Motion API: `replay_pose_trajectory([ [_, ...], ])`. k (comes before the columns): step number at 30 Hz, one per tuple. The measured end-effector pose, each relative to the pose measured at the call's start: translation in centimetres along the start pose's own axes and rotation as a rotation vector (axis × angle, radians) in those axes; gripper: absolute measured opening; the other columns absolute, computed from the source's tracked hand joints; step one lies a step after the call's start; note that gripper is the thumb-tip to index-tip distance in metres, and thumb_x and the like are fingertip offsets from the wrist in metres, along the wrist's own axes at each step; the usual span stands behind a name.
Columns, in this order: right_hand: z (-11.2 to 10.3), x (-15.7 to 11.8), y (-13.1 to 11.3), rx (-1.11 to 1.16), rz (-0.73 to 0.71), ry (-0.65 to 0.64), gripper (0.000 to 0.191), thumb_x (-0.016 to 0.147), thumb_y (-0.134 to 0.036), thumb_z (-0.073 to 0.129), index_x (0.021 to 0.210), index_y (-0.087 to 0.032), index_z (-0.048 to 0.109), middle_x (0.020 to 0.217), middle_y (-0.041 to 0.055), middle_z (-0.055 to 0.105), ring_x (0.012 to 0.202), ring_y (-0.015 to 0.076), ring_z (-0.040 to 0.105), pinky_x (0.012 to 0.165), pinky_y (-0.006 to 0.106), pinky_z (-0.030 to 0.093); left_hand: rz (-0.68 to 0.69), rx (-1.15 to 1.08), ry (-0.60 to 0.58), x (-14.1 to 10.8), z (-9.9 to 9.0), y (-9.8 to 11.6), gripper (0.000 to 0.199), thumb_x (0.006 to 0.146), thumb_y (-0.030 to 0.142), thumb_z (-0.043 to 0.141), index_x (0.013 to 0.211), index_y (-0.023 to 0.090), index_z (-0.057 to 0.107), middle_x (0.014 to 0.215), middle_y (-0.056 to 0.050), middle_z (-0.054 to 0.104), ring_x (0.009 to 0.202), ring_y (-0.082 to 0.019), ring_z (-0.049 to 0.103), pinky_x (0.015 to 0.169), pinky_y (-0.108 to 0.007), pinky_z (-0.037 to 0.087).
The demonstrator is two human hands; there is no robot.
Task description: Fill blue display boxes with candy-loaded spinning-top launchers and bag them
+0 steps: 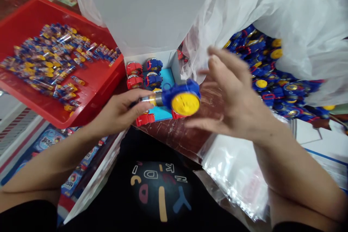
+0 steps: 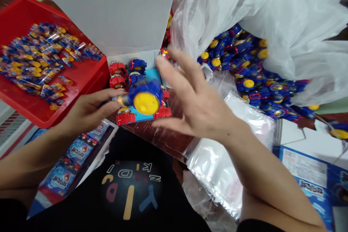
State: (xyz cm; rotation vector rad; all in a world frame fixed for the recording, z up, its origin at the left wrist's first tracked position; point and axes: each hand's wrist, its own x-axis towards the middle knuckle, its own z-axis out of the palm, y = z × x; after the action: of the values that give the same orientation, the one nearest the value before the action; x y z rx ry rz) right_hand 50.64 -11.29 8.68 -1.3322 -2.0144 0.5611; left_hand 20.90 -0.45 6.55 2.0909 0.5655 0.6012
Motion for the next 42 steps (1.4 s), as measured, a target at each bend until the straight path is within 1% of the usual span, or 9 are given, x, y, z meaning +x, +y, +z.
replay_pose_trajectory([
  [2,-0.8,-0.6,0.3,-0.221,-0.147,0.101,0.054,0.107,-0.053,0.057,0.159,-0.044,0.053,0.165,0.0021,0.050,0.152,0.0361,0.053,0.111,0.054,0.056,-0.163,-0.203,-0.046,0.3,-0.4,0.3,0.033,0.108,0.047,0.063,0.121,0.020,0.077,0.104,-0.007,0.080,0.091,-0.019,0.076,0.082,-0.031,0.064],
  [5,-1.3,-0.9,0.3,-0.317,-0.270,0.184,0.068,0.106,-0.030,0.064,0.168,-0.047,0.041,0.160,0.0002,0.060,0.137,0.0303,0.068,0.111,0.048,0.062,-0.210,-0.287,-0.086,0.4,-0.2,1.1,0.039,0.108,0.054,0.062,0.115,0.020,0.079,0.098,-0.006,0.080,0.090,-0.021,0.076,0.083,-0.034,0.065],
  [10,-1.8,-0.6,-0.7,-0.435,-0.397,0.272,0.074,0.104,-0.043,0.069,0.171,-0.035,0.040,0.128,0.0060,0.077,0.104,0.0281,0.077,0.079,0.042,0.066,-0.052,-0.149,-0.008,0.8,0.3,1.9,0.034,0.109,0.046,0.063,0.124,0.020,0.078,0.116,-0.008,0.080,0.099,-0.021,0.076,0.088,-0.032,0.064],
  [16,-3.2,-2.0,-1.8,-0.609,-0.112,0.307,0.075,0.104,-0.037,0.068,0.168,-0.055,0.035,0.105,0.0036,0.075,0.091,0.0313,0.073,0.081,0.050,0.059,0.210,0.310,0.171,3.7,0.6,-1.9,0.035,0.109,0.041,0.062,0.131,0.017,0.074,0.130,-0.012,0.074,0.123,-0.026,0.069,0.111,-0.045,0.056],
  [20,-3.2,-3.0,-1.6,-0.622,-0.088,0.191,0.079,0.102,-0.037,0.071,0.171,-0.048,0.032,0.100,0.0045,0.074,0.088,0.0316,0.070,0.081,0.048,0.059,0.285,0.517,-0.061,4.4,1.7,-4.7,0.025,0.102,0.037,0.073,0.114,0.016,0.080,0.121,-0.010,0.078,0.112,-0.027,0.072,0.102,-0.045,0.056],
  [24,-1.2,-2.4,-1.5,-0.618,-0.240,0.002,0.065,0.106,-0.038,0.067,0.165,-0.027,0.045,0.104,0.0065,0.077,0.087,0.0271,0.069,0.069,0.041,0.054,0.272,0.491,-0.027,4.4,2.0,-5.7,0.019,0.103,0.031,0.068,0.109,0.019,0.083,0.113,-0.007,0.081,0.102,-0.022,0.074,0.094,-0.039,0.055],
  [28,2.2,-0.7,-2.2,-0.686,-0.410,-0.149,0.032,0.110,-0.014,0.051,0.139,-0.010,0.064,0.098,0.0063,0.078,0.087,0.0220,0.066,0.055,0.036,0.043,0.258,0.453,-0.015,4.4,1.9,-5.7,0.017,0.101,0.031,0.072,0.108,0.021,0.084,0.111,-0.007,0.081,0.100,-0.021,0.074,0.093,-0.037,0.056],
  [37,5.5,3.0,-2.9,-0.670,-0.330,-0.490,0.022,0.104,-0.006,0.052,0.110,-0.015,0.070,0.094,0.0070,0.076,0.085,0.0216,0.059,0.057,0.036,0.025,0.258,0.413,-0.049,4.1,1.0,-6.4,0.026,0.109,0.032,0.060,0.116,0.023,0.084,0.123,-0.006,0.082,0.114,-0.021,0.076,0.102,-0.037,0.057],
  [42,6.6,4.0,-1.3,-0.660,-0.235,-0.469,0.013,0.108,-0.019,0.059,0.112,-0.017,0.071,0.101,0.0056,0.078,0.093,0.0225,0.063,0.060,0.034,0.026,0.250,0.468,0.132,0.9,0.7,-4.5,0.032,0.109,0.029,0.060,0.137,0.026,0.075,0.142,-0.007,0.075,0.132,-0.024,0.071,0.117,-0.042,0.051],
])
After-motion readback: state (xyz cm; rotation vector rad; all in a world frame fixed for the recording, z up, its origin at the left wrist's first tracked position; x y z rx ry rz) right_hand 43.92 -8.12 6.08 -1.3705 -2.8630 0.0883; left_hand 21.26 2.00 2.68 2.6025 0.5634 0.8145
